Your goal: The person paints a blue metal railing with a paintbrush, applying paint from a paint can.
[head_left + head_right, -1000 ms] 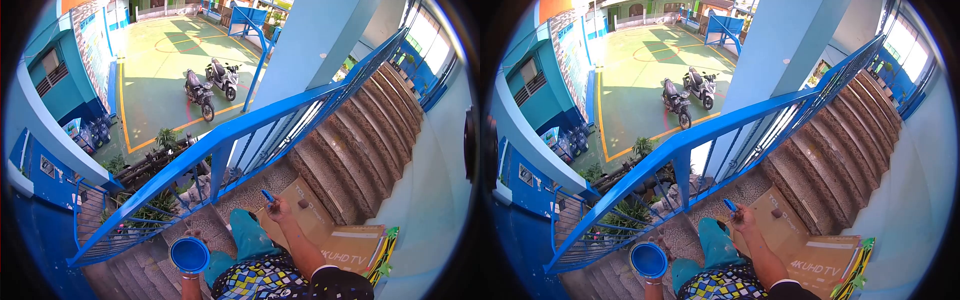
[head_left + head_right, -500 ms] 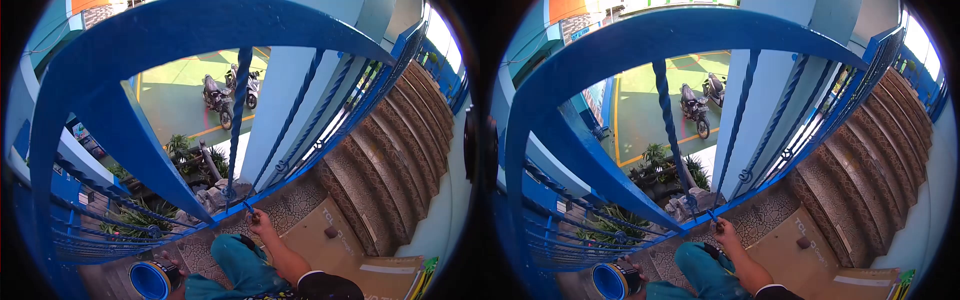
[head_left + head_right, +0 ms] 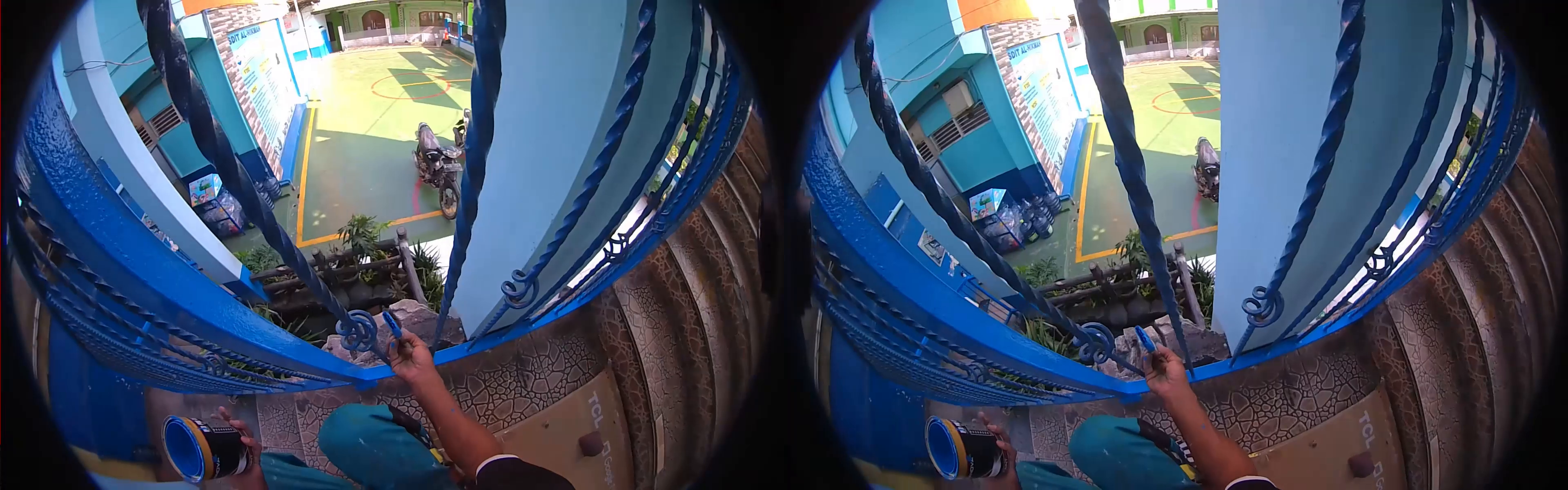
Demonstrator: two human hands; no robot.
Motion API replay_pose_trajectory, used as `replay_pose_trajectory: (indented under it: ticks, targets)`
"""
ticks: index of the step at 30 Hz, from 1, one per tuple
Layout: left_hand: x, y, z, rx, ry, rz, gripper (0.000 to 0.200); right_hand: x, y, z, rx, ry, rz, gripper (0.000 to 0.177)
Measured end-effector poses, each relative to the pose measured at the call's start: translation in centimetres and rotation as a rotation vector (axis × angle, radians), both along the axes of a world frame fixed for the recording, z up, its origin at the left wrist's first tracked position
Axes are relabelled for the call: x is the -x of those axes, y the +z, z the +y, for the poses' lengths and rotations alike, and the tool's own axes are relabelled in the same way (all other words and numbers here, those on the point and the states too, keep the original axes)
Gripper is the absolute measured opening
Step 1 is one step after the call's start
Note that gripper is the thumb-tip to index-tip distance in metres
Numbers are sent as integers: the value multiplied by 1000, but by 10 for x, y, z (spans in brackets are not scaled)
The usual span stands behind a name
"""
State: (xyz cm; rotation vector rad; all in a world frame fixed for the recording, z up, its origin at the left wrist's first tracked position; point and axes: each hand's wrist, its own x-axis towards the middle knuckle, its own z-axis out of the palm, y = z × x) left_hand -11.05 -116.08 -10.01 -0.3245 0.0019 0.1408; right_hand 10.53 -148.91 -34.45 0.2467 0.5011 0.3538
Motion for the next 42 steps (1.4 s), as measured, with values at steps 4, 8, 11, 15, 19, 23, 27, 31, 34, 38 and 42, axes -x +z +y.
replay_pose_trajectory:
  ticks: [4,8,11,15,19,23,27,31,34,38,42]
  targets:
    - [16,-8,-16,442,55,-89,76,-40,41,9,206,47,-73,16]
    - [33,-3,1,-376,49,53,71,-91,101,27,470,150,-242,12]
    - [36,-8,1,-377,81,42,69,-117,163,34,551,256,-491,11]
    - [44,-5,1,-285,130,92,70,-143,254,52,589,342,-792,21]
    - [43,4,-3,-340,122,76,75,-141,333,60,627,418,-939,22]
    - [46,4,-17,-212,211,156,82,-135,373,72,544,449,-1058,24]
    - [45,0,-12,-219,233,158,75,-149,372,75,429,517,-940,24]
    - [42,-6,-5,-251,249,134,69,-138,344,87,464,645,-941,20]
    - [43,-9,1,-262,278,128,67,-128,313,94,644,718,-932,14]
    - [35,5,4,149,346,283,77,-119,276,82,860,770,-940,17]
    - [43,-21,12,-242,301,138,66,-114,239,67,1154,816,-996,19]
